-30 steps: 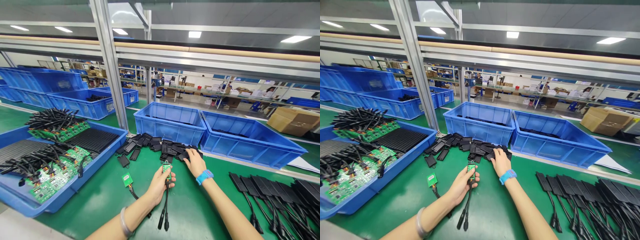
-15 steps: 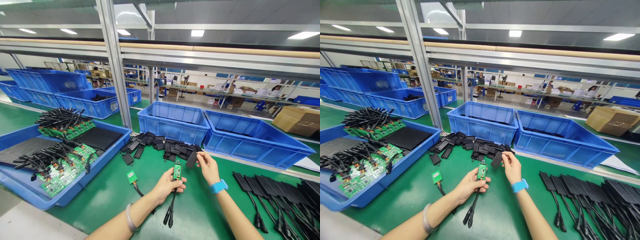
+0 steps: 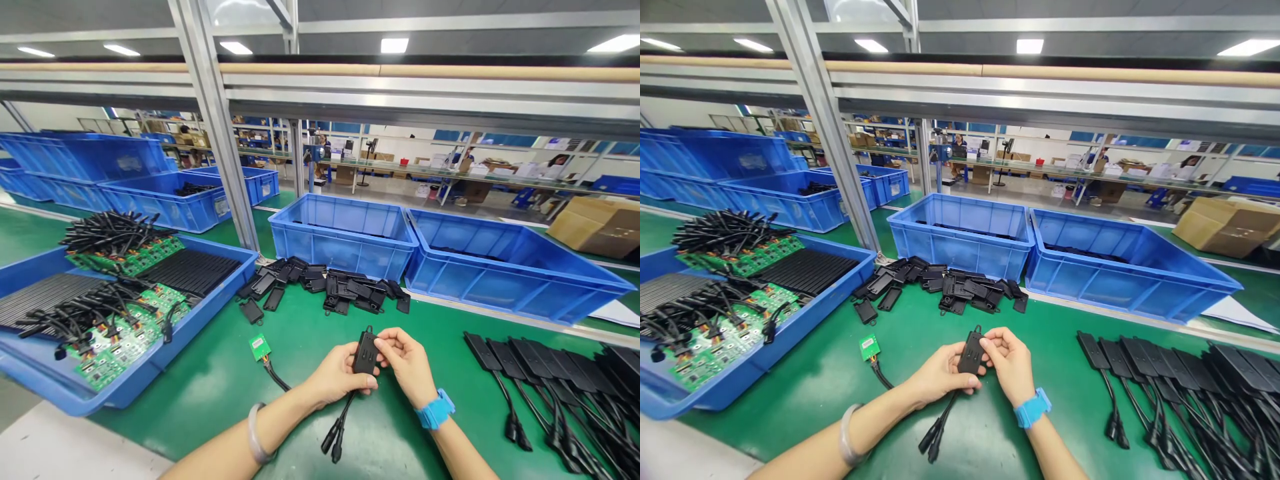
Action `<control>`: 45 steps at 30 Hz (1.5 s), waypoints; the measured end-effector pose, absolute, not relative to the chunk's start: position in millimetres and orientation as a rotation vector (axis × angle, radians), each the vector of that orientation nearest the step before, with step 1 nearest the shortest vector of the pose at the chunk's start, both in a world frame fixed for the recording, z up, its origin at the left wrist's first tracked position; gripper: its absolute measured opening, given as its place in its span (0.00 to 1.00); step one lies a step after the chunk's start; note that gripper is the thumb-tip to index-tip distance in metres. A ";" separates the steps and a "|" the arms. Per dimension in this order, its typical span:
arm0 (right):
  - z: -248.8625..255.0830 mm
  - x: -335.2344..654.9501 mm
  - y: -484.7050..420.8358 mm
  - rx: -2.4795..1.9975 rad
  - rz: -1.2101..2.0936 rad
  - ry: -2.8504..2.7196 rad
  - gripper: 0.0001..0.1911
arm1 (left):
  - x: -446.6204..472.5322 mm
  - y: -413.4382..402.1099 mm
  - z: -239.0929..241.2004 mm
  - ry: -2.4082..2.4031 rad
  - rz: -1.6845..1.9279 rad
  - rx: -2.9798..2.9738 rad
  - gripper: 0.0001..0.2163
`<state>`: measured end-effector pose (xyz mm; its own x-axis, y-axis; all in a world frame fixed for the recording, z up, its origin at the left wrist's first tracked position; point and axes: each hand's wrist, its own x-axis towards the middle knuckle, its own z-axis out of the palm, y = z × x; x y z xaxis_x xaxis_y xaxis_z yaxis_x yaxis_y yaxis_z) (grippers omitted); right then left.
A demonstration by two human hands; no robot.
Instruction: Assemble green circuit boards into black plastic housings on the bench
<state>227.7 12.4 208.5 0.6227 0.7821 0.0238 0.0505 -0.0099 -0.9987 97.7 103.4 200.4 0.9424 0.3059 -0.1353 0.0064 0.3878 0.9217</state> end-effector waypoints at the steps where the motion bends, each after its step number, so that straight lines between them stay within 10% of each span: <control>1: 208.4 227.1 11.9 -1.476 0.696 -0.728 0.22 | 98.2 102.6 200.1 0.321 0.193 1.187 0.24; 8: 204.0 224.3 12.4 -1.473 0.873 -0.801 0.22 | 96.3 101.1 201.2 0.330 0.194 1.262 0.22; 18: 190.6 216.1 10.1 -2.019 0.113 -1.327 0.31 | 96.0 107.1 198.6 0.188 0.227 1.426 0.38; 25: 185.3 244.3 2.4 -2.499 -0.477 -1.419 0.21 | 62.0 193.9 239.2 1.337 0.540 2.518 0.14; 34: 206.9 155.9 10.6 -1.285 0.312 -2.436 0.29 | 23.1 236.1 233.5 1.830 0.279 2.473 0.18; 45: 220.5 191.9 -3.3 -1.914 0.072 -2.053 0.10 | 45.0 209.0 238.0 1.271 0.503 2.600 0.04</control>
<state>191.9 -3.3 220.5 -0.0407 0.9778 0.2054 0.9609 0.0947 -0.2601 45.0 209.0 238.0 0.5713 0.7928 0.2124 0.7234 -0.6086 0.3261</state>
